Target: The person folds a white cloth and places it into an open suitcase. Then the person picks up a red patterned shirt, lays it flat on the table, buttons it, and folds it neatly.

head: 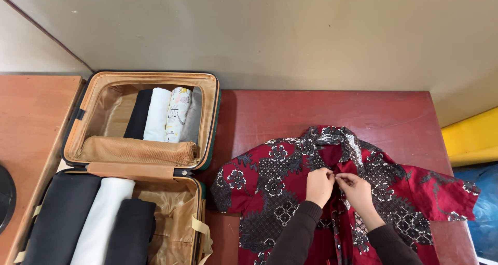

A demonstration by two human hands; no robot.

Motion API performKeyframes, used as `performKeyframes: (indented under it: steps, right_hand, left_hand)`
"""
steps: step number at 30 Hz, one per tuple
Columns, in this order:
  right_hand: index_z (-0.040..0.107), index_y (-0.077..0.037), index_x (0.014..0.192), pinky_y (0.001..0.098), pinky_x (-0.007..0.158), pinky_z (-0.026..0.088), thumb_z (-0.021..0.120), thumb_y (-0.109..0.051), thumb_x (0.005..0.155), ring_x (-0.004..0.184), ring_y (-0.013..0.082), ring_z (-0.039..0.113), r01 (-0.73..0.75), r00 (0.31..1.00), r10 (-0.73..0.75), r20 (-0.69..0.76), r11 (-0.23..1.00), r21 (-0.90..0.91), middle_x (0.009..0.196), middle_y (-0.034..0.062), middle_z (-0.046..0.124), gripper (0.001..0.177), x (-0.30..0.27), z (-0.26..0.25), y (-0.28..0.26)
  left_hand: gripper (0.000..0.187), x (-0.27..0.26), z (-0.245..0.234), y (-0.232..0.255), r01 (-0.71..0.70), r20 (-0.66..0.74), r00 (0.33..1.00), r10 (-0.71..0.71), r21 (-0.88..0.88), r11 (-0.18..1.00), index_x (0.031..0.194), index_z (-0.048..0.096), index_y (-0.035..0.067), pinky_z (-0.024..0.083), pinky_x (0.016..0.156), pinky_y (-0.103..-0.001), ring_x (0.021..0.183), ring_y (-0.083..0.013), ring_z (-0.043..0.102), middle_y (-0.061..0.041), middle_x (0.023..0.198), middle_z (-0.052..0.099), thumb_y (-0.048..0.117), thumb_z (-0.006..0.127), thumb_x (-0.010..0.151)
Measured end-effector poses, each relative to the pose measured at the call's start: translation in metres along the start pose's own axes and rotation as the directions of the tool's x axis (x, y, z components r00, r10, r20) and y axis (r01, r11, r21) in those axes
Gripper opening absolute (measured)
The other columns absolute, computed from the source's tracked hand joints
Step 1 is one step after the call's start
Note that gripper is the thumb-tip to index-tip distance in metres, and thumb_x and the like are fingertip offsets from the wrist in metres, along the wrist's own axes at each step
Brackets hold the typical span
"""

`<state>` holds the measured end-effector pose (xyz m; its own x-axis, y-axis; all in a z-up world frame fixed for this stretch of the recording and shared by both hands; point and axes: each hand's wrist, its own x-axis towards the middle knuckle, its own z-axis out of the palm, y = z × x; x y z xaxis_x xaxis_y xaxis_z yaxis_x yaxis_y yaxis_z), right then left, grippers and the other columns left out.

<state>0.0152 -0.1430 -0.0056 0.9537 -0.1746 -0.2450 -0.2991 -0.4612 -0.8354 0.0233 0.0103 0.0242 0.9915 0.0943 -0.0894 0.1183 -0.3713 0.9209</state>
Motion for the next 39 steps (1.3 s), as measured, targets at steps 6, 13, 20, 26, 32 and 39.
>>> performKeyframes:
  steps: [6,13,20,26,32,39]
  right_hand:
    - [0.079,-0.005,0.105,0.0245,0.064,0.051,0.077,-0.013,0.089,0.07,0.0067,0.062,-0.035,0.999,0.035,0.014,0.999,0.019,0.079,0.0034,0.074,0.018,0.007,0.001,0.011]
    - [0.079,-0.007,0.104,0.0212,0.073,0.054,0.076,-0.017,0.088,0.081,0.0042,0.068,-0.059,0.997,0.044,0.063,0.962,0.268,0.092,-0.0005,0.078,0.019,0.012,-0.006,0.01]
    - [0.07,-0.011,0.113,0.0307,0.08,0.054,0.077,-0.022,0.094,0.087,0.0175,0.066,0.172,0.972,-0.213,-0.097,0.93,-0.326,0.092,0.0047,0.07,0.023,0.009,-0.035,-0.042]
    - [0.079,-0.032,0.112,0.046,0.1,0.043,0.073,-0.022,0.087,0.118,0.0305,0.051,0.432,0.784,-0.621,0.004,0.541,-0.722,0.121,0.007,0.056,0.027,0.007,-0.052,-0.084]
    - [0.08,-0.029,0.094,0.0514,0.11,0.035,0.074,-0.028,0.082,0.136,0.0336,0.046,0.512,0.742,-0.671,0.01,0.556,-0.655,0.142,0.0039,0.054,0.014,0.003,-0.066,-0.104]
    - [0.077,-0.023,0.085,0.0518,0.112,0.031,0.075,-0.029,0.078,0.136,0.029,0.047,0.58,0.713,-0.696,0.084,0.519,-0.628,0.137,0.0012,0.059,0.01,-0.001,-0.074,-0.102]
  left_hand:
    - [0.014,0.004,0.002,-0.003,0.098,0.035,0.995,-0.095,-0.087,0.991,0.092,0.076,0.0,0.059,0.074,-0.036,0.077,-0.0284,0.076,-0.017,0.082,0.075,0.012,0.071,0.088]
    - [0.014,0.004,0.002,-0.012,0.038,0.077,0.997,-0.032,-0.075,0.996,0.099,0.073,-0.002,0.058,0.073,-0.04,0.08,-0.0326,0.074,-0.019,0.084,0.073,0.011,0.068,0.095]
    - [0.013,-0.006,-0.009,0.01,0.002,0.072,0.997,-0.002,-0.012,1.0,0.096,0.074,0.001,0.058,0.077,-0.042,0.082,-0.0356,0.073,-0.02,0.085,0.073,0.012,0.069,0.093]
    - [0.012,-0.015,-0.023,0.032,-0.149,0.141,0.981,0.132,0.121,0.981,0.096,0.074,0.001,0.058,0.078,-0.046,0.084,-0.0373,0.072,-0.02,0.089,0.074,0.01,0.069,0.088]
    - [0.032,0.005,-0.039,0.033,-0.218,0.109,0.976,0.191,0.379,0.899,0.119,0.068,0.004,0.054,0.093,-0.044,0.11,-0.0365,0.065,-0.018,0.115,0.067,0.009,0.064,0.088]
    - [0.017,0.03,-0.036,0.016,-0.517,0.304,0.842,0.446,0.691,0.505,0.097,0.07,0.008,0.035,0.113,-0.054,0.14,-0.0317,0.051,-0.013,0.137,0.064,0.016,0.056,0.092]
